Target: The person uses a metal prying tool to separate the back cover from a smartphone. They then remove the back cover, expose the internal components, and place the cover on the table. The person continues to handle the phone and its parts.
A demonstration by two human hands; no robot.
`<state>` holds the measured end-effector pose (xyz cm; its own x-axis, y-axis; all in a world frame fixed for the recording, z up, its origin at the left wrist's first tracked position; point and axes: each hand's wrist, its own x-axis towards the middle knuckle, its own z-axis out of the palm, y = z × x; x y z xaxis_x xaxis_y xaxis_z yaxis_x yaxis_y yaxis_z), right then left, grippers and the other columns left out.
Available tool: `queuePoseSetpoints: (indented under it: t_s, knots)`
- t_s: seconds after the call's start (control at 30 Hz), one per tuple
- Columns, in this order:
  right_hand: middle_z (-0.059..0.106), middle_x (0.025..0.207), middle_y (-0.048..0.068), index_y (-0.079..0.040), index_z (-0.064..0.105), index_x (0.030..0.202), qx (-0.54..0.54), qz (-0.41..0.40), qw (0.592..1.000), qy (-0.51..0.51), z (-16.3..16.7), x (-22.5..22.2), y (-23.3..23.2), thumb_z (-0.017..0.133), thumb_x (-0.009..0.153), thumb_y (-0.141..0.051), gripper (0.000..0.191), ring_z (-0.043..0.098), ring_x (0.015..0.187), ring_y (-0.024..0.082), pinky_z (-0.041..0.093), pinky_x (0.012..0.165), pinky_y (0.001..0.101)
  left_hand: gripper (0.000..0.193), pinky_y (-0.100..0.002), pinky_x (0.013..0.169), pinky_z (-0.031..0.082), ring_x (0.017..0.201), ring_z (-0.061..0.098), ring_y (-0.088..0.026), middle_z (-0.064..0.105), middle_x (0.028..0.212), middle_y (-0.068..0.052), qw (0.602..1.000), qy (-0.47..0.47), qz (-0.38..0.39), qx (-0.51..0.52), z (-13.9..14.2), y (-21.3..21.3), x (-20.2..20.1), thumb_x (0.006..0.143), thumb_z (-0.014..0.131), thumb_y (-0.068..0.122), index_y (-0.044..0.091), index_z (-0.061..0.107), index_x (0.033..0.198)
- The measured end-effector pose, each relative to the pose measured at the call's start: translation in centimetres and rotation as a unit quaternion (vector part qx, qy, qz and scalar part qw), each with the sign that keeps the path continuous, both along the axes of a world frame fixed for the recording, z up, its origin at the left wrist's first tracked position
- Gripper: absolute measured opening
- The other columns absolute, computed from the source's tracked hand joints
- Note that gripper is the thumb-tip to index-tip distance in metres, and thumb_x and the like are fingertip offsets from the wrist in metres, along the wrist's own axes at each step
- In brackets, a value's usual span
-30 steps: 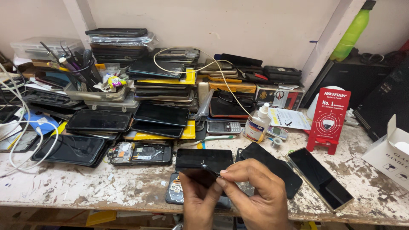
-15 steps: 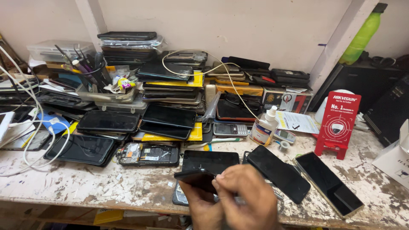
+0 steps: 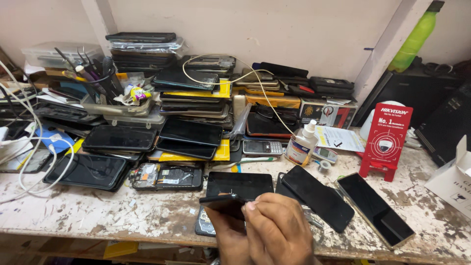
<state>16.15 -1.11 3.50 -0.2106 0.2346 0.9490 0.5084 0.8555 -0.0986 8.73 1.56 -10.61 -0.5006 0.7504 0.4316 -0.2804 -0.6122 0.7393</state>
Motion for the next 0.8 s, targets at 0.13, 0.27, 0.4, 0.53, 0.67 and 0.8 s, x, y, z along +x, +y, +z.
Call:
queuePoseSetpoints:
  t_s: [0.13, 0.27, 0.4, 0.53, 0.67, 0.8]
  knots:
    - [0.069, 0.089, 0.007, -0.003, 0.071, 0.090, -0.122, 0.035, 0.991, 0.036, 1.5, -0.1, 0.1, 0.084, 0.078, 0.001, 0.018, 0.073, 0.087, 0.021, 0.060, 0.076, 0.0313, 0.089, -0.036, 0.093, 0.054, 0.106, 0.063, -0.022, 0.059, 0.117, -0.013, 1.000, 0.010, 0.012, -0.004, -0.2, -0.2, -0.4, 0.066, 0.083, -0.010, 0.008, 0.032, 0.136]
    - [0.074, 0.084, 0.010, 0.001, 0.075, 0.084, -0.396, 0.152, 0.905, 0.042, 4.1, 2.0, 1.2, 0.083, 0.076, 0.003, 0.012, 0.074, 0.080, 0.020, 0.058, 0.073, 0.0305, 0.091, -0.036, 0.093, 0.052, 0.106, 0.062, -0.022, 0.058, 0.116, -0.013, 0.999, 0.015, -0.024, -0.030, 1.4, -1.1, -1.0, 0.064, 0.083, -0.010, 0.008, 0.030, 0.136]
    - [0.074, 0.084, 0.009, 0.000, 0.075, 0.085, -0.367, 0.161, 0.916, 0.005, 3.5, 3.0, 1.0, 0.082, 0.074, 0.003, 0.014, 0.075, 0.081, 0.018, 0.059, 0.071, 0.0305, 0.077, -0.033, 0.085, 0.051, 0.097, 0.056, -0.017, 0.048, 0.107, -0.009, 0.997, 0.066, -0.020, -0.018, 3.7, -1.3, -2.1, 0.061, 0.082, -0.009, 0.009, 0.037, 0.120]
    - [0.075, 0.090, 0.007, -0.002, 0.075, 0.095, -0.271, 0.121, 0.954, -0.035, 2.4, 3.7, 0.1, 0.082, 0.076, 0.001, 0.021, 0.076, 0.086, 0.014, 0.060, 0.074, 0.0266, 0.080, -0.033, 0.085, 0.052, 0.097, 0.050, -0.016, 0.041, 0.109, -0.008, 0.989, 0.147, 0.017, 0.014, 5.4, -1.3, -3.4, 0.061, 0.088, -0.005, 0.010, 0.032, 0.117]
    - [0.077, 0.091, 0.008, -0.003, 0.076, 0.094, -0.315, 0.157, 0.936, -0.009, 2.6, 5.0, -0.3, 0.079, 0.075, 0.006, 0.021, 0.078, 0.089, 0.016, 0.061, 0.078, 0.0286, 0.075, -0.032, 0.081, 0.052, 0.093, 0.050, -0.016, 0.041, 0.107, -0.008, 0.984, 0.176, 0.024, -0.005, 6.3, -1.7, -4.1, 0.066, 0.088, -0.002, 0.011, 0.032, 0.113]
    - [0.077, 0.091, 0.008, -0.002, 0.077, 0.093, -0.383, 0.162, 0.908, 0.040, 2.9, 5.5, -0.5, 0.080, 0.079, 0.006, 0.017, 0.075, 0.087, 0.017, 0.061, 0.075, 0.0292, 0.074, -0.031, 0.078, 0.051, 0.090, 0.052, -0.015, 0.042, 0.105, -0.009, 0.967, 0.250, 0.057, 0.003, 6.5, -2.1, -4.1, 0.067, 0.089, 0.000, 0.011, 0.032, 0.112]
